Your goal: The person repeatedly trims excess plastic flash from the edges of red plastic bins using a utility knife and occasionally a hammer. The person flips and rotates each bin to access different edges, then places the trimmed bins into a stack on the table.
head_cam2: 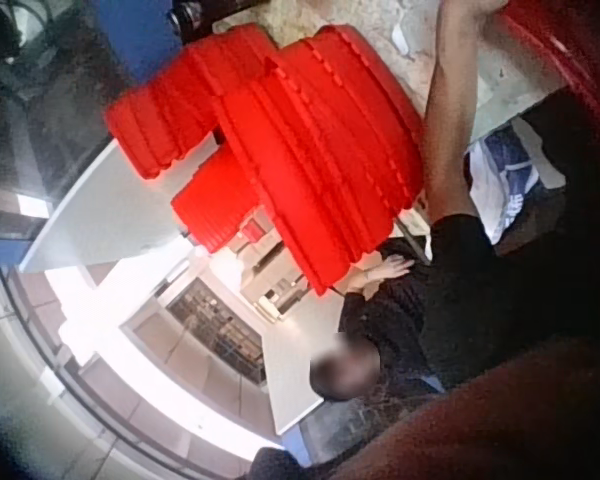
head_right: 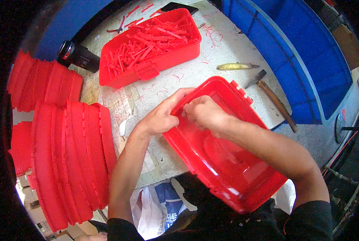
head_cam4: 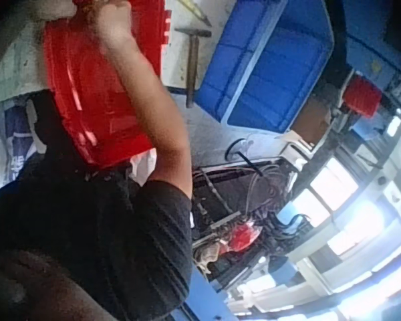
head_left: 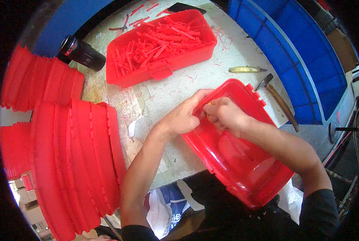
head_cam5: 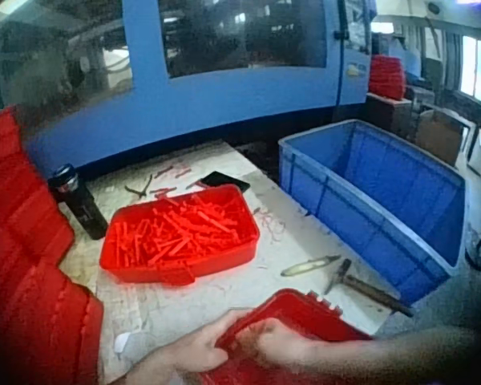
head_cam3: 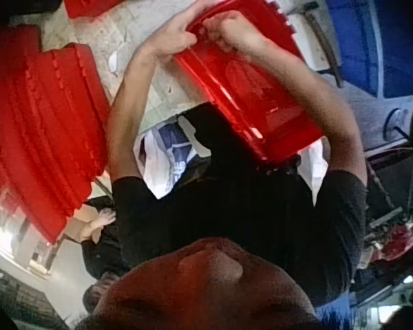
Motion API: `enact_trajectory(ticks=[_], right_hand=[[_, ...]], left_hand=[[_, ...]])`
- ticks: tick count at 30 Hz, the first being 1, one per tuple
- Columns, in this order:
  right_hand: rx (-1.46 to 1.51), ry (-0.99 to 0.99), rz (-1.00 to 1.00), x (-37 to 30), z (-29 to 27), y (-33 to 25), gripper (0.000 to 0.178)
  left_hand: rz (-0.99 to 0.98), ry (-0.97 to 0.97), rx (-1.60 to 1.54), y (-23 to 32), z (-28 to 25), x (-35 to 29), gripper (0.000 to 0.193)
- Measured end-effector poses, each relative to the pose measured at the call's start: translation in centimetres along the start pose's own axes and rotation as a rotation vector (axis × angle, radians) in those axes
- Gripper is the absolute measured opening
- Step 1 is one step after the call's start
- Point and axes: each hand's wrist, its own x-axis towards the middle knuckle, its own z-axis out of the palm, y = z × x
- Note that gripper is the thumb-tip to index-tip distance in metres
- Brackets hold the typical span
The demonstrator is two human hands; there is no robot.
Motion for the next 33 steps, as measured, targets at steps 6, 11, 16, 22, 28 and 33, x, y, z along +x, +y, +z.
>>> enact_trajectory(ticks=[6,11,16,22,28,33], right_hand=[[-1.144,0.176,-0.504,-1.2,1.4,1.9,0.019],[-1.215,0.076,-0.673,-1.5,0.7,2.5,0.013],[-0.775,0.013,-0.602,-0.7,0.3,1.6,0.02],[0.201,-0.116,0.03,0.2,0.5,0.7,0.028],[-0.759,-0.195,-0.235,-1.4,-1.8,-3.0,0.031],[-1.504,-0.069,-0.627,-4.3,-1.4,-9.9,0.021]], left_hand=[[0.158,0.08,0.165,-1.6,1.6,-1.1,0.095],[0.191,0.232,0.243,-2.6,3.3,-2.2,0.098],[0.206,0.364,0.293,-2.7,4.4,-2.3,0.096],[0.182,0.373,0.192,-2.8,4.0,-2.2,0.094],[0.179,0.192,0.103,-3.1,4.4,-2.7,0.099],[0.005,0.463,0.671,-2.3,5.1,-0.9,0.061]])
